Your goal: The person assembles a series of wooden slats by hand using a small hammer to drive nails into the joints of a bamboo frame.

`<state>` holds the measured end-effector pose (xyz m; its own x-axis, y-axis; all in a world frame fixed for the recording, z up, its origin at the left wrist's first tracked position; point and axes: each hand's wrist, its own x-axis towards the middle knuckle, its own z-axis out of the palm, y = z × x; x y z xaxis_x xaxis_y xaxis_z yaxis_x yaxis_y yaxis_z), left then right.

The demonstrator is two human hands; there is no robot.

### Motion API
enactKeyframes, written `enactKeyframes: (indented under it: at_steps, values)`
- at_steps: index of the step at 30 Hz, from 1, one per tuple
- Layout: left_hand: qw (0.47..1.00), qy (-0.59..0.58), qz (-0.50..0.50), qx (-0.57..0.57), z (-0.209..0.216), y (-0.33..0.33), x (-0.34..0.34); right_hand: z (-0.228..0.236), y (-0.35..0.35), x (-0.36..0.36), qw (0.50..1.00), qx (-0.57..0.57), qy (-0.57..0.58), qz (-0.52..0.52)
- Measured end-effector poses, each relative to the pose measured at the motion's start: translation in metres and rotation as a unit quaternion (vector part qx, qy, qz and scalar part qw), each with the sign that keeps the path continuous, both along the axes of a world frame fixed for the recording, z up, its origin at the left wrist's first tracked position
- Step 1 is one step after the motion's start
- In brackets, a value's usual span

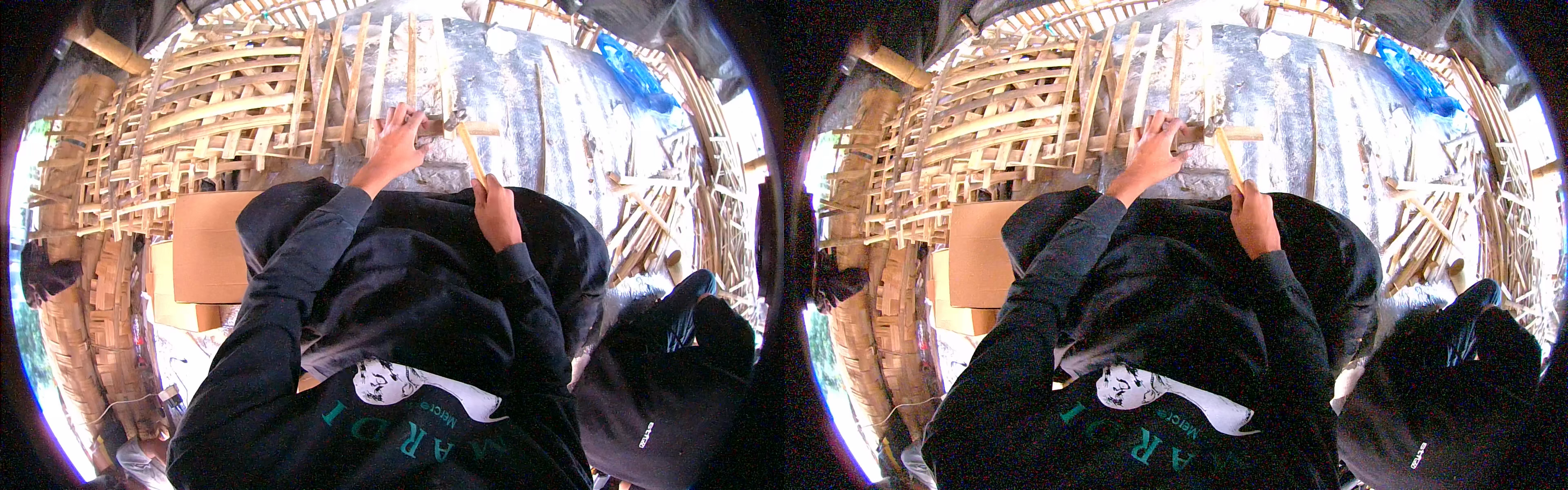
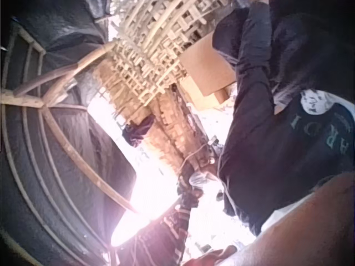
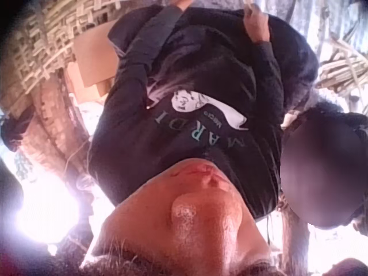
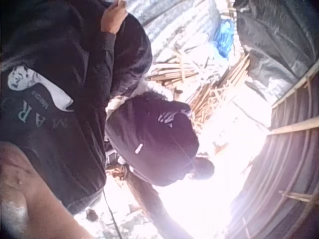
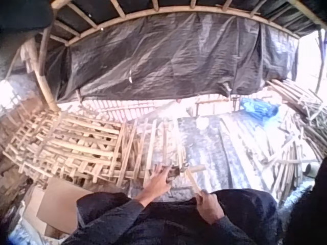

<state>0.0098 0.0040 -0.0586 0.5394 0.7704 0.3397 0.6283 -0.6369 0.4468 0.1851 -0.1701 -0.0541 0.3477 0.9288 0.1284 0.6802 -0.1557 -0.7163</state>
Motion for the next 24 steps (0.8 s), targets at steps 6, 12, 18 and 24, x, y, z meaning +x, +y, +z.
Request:
enactKeyframes:
  at_steps: [6, 12, 18, 24]
  values:
    - [0.997, 0.057, -0.044, 0.040, 0.000, 0.005, -0.003, 0.003, 0.002, 0.000, 1.000, 0.014, 0.012, -0.007]
    - [0.986, 0.050, -0.103, 0.121, -0.001, 0.008, -0.003, 0.002, 0.003, 0.004, 1.000, 0.017, 0.006, -0.004]
    - [0.983, 0.090, -0.084, 0.137, -0.007, 0.010, -0.001, 0.003, 0.003, 0.004, 1.000, 0.029, 0.010, 0.002]
    - [0.991, 0.062, -0.074, 0.088, -0.011, 0.007, 0.004, 0.001, 0.005, 0.007, 0.999, 0.047, 0.009, 0.007]
